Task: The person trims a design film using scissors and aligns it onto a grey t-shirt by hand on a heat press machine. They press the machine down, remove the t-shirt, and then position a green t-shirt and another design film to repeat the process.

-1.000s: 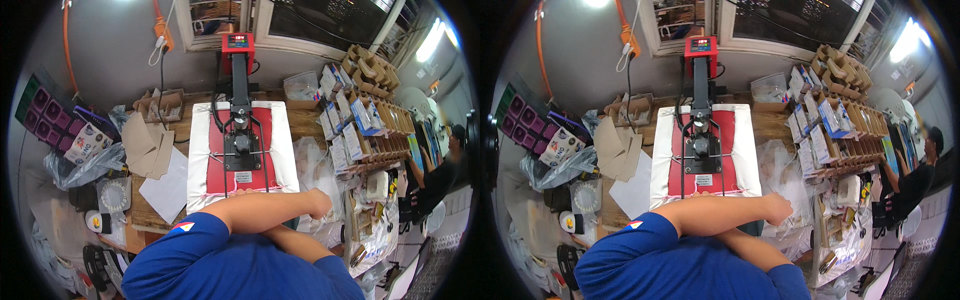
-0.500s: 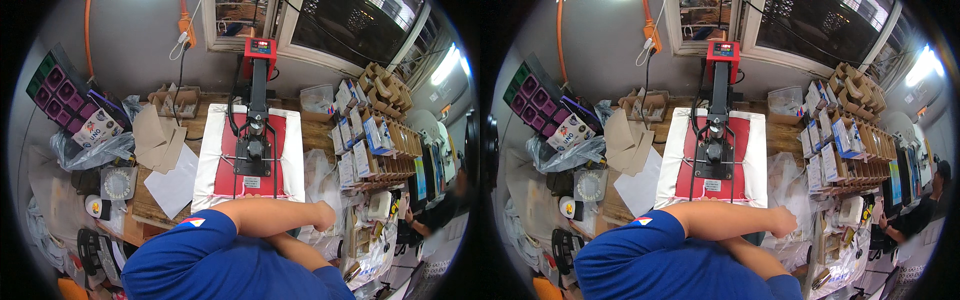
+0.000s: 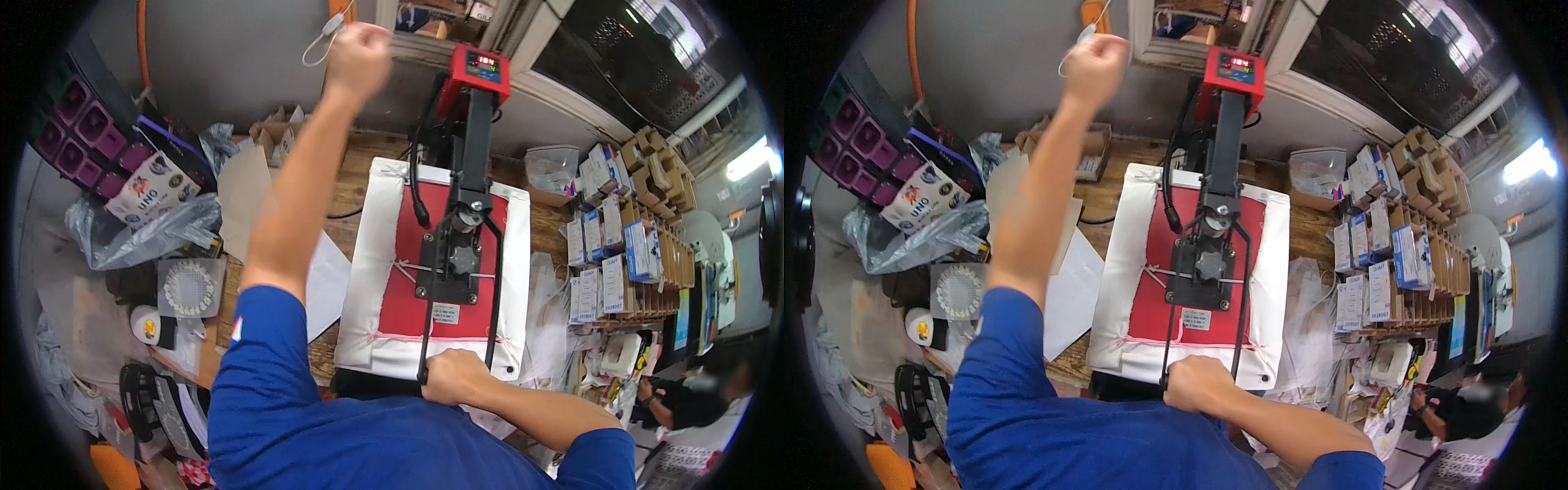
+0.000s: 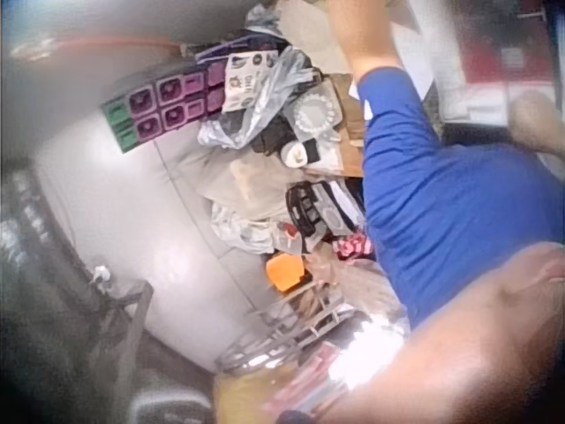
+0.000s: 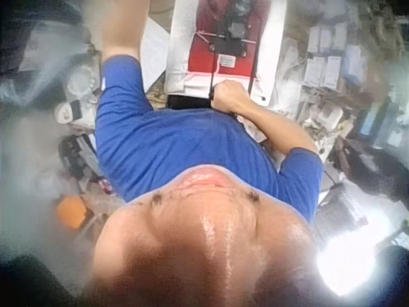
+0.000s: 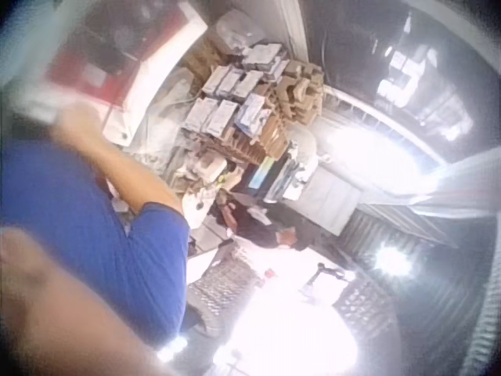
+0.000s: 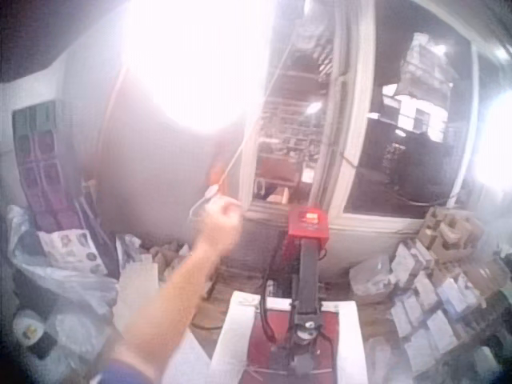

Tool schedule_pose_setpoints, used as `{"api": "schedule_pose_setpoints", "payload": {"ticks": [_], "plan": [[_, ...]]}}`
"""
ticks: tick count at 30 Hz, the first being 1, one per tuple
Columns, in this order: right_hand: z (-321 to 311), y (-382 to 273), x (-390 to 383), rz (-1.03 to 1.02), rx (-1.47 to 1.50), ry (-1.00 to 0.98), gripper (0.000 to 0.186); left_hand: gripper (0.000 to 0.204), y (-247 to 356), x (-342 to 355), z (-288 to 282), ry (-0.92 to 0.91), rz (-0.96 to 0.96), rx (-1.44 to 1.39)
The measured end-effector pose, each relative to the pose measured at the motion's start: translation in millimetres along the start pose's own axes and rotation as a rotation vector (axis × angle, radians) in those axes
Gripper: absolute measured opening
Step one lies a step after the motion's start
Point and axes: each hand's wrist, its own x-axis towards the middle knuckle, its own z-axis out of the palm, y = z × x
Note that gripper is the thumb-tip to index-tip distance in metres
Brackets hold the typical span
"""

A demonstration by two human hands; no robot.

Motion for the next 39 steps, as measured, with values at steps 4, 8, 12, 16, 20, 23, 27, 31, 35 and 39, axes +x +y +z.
{"api": "schedule_pose_setpoints", "payload": {"ticks": [4, 8, 12, 16, 20, 23, 27, 31, 35, 39], "plan": [[10, 3, 2, 0.038, -0.010, 0.043, 0.031, 0.033, -176, 45, -18, 0.012, -0.491, 0.325], [5, 1, 6, 0.039, -0.021, 0.008, 0.033, 0.034, -271, 70, -31, -0.268, -0.733, 0.448], [7, -1, 6, 0.103, -0.018, 0.008, 0.035, 0.024, -227, 73, -30, -0.342, -0.912, -0.270], [5, -2, 8, 0.103, -0.024, -0.016, 0.036, 0.025, -179, 46, -32, -0.341, -0.480, -0.436], [7, -4, 7, 0.094, -0.047, 0.005, 0.037, 0.041, -150, 24, -14, -0.681, -0.005, -0.009], [8, -5, 4, 0.099, -0.049, 0.033, 0.038, 0.072, -96, -3, 2, -0.739, 0.122, 0.831], [6, -5, 5, 0.100, -0.079, 0.056, 0.036, 0.065, -44, -18, 0, -0.420, 0.183, 0.802], [16, -1, 6, 0.089, -0.059, 0.068, 0.036, 0.016, 108, -102, 23, -0.413, 0.512, -0.041], [14, -1, 2, 0.125, -0.065, 0.063, 0.037, 0.014, 261, -191, 12, -0.834, 0.504, -0.376], [47, 16, 3, -0.118, -0.117, 0.440, 0.035, 0.021, 402, -251, 6, -0.931, 0.455, -0.512]]}}
